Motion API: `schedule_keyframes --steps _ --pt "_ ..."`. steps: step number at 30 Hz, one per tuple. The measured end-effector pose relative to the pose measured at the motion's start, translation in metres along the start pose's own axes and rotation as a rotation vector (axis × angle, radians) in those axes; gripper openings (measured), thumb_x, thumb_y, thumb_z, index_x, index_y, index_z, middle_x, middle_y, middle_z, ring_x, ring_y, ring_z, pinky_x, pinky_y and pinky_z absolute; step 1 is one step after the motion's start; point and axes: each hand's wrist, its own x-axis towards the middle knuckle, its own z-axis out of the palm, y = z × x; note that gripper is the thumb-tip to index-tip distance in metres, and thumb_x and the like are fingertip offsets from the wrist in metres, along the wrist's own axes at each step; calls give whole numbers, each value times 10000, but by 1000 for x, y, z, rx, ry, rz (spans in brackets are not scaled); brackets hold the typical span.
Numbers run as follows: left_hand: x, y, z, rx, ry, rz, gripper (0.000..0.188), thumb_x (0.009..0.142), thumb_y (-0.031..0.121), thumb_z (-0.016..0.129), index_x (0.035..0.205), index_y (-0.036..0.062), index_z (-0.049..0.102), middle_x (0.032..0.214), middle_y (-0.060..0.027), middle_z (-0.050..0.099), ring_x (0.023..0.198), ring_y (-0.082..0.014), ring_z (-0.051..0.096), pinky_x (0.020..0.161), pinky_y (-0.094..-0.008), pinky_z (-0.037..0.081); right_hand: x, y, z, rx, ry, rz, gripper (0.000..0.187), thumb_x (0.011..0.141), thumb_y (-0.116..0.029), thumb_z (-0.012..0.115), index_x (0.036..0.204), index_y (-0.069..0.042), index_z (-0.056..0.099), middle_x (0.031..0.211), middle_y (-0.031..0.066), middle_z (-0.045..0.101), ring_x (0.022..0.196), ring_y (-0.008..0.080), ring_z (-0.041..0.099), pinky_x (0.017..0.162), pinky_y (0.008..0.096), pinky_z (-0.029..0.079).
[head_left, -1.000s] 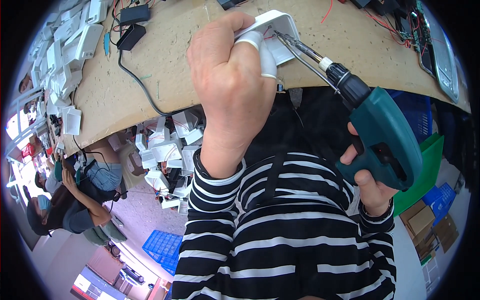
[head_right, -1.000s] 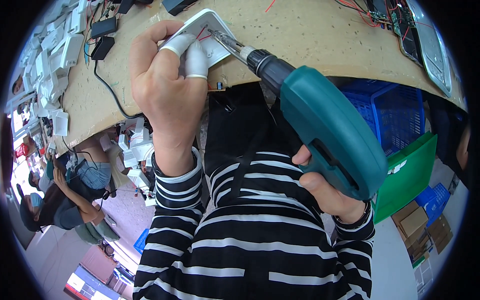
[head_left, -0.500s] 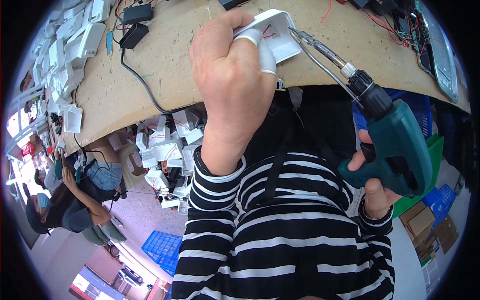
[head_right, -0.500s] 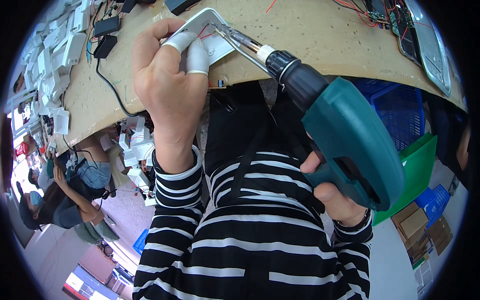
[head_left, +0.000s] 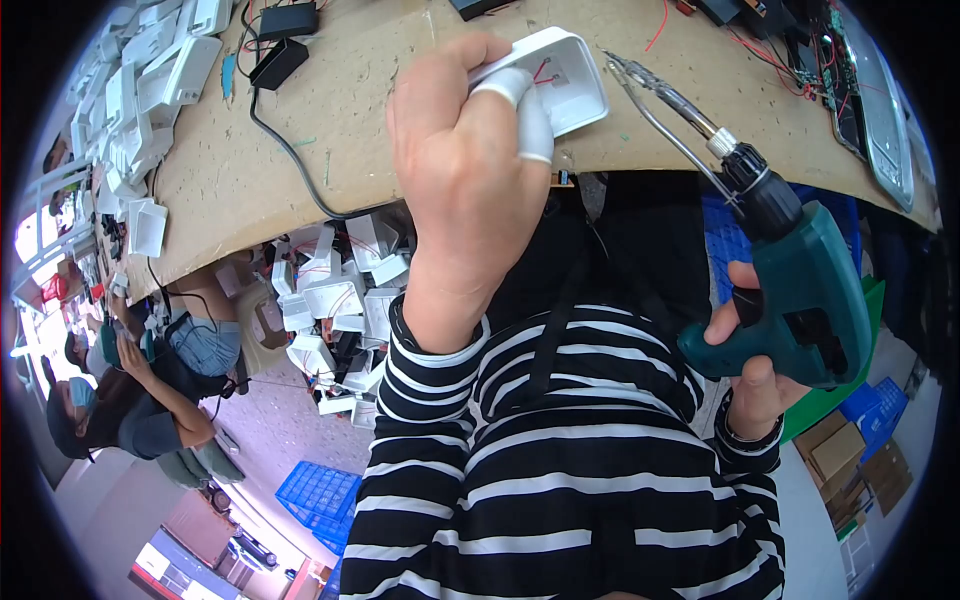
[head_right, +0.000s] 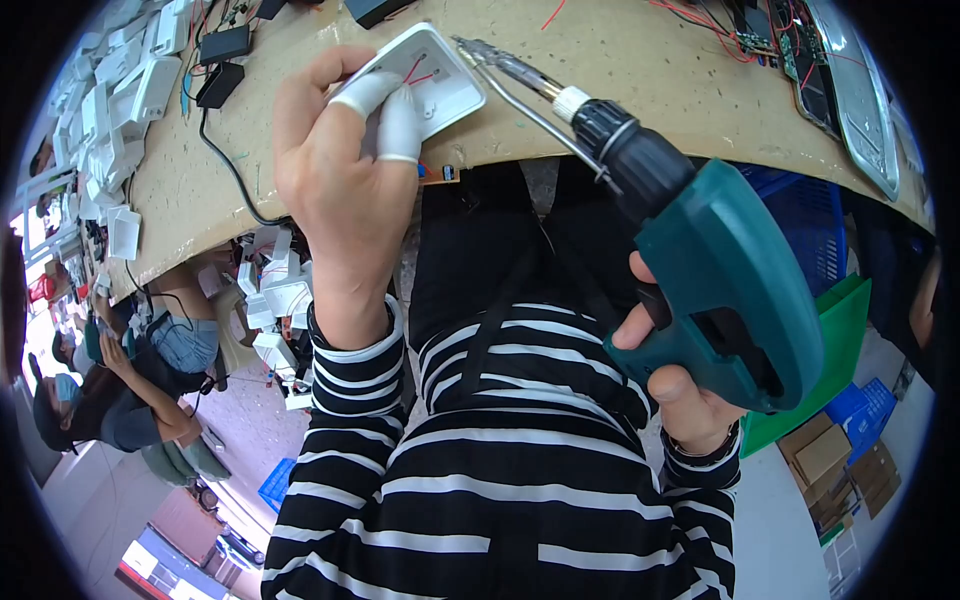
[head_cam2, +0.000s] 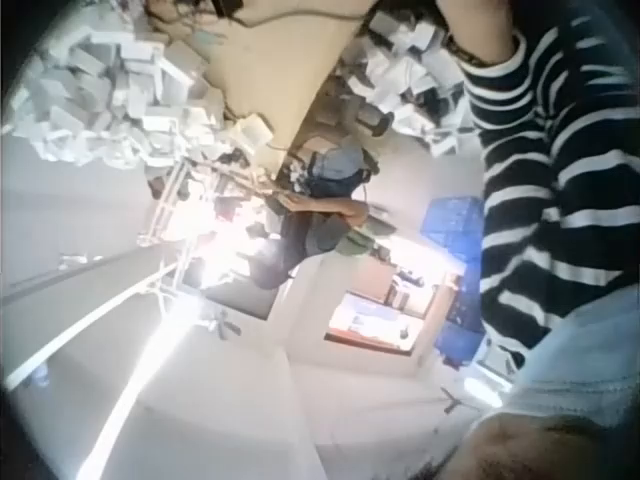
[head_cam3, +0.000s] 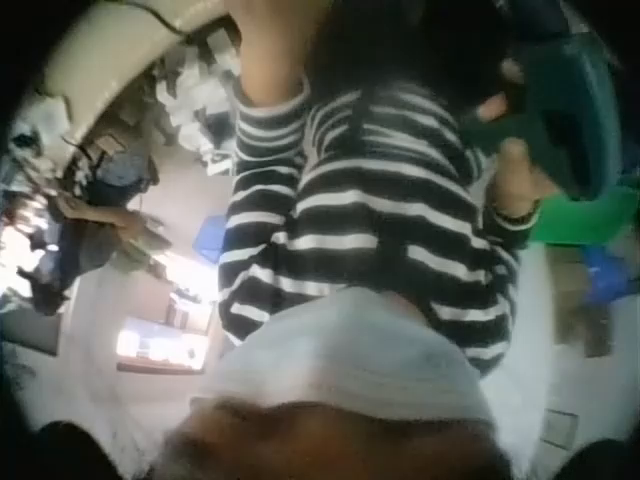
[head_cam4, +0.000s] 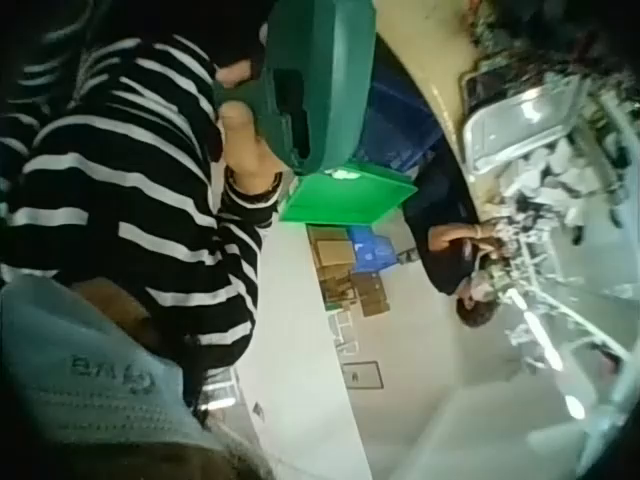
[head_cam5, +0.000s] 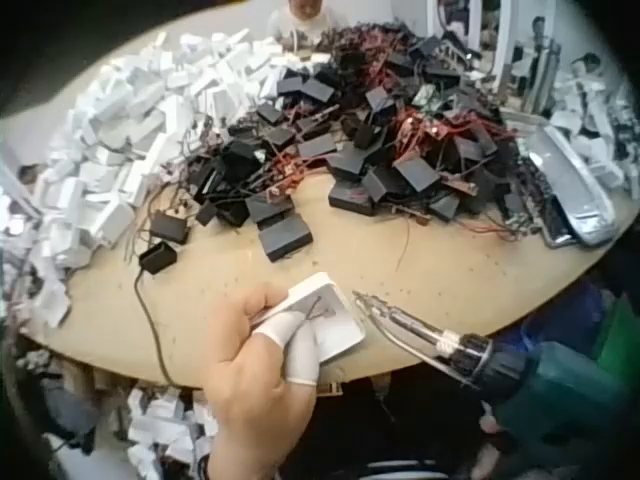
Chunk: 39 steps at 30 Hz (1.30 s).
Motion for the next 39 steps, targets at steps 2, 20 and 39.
schedule_keyframes --steps 2,20,39 --pt "-7 3 -16 26 36 -3 134 581 -36 633 695 -57 567 911 -138 560 780 -277 527 680 -357 419 -1 -6 5 -8 14 -24 734 789 -342 659 1285 60 295 1140 271 502 701 163 587 564 211 473" --pt "-140 -75 -215 327 -261 -590 148 690 15 608 832 -26 623 980 -106 579 849 -241 573 720 -331 459 9 0 -3 14 -150 -190 688 838 -295 595 1289 87 242 1173 287 457 712 155 539 570 218 457" --pt "80 -223 -153 704 -68 -118 243 772 25 480 995 38 576 944 -145 599 848 -317 581 742 -380 459 24 -8 4 40 -8 -226 719 813 -341 617 1284 74 266 1151 265 484 641 140 542 502 180 432"
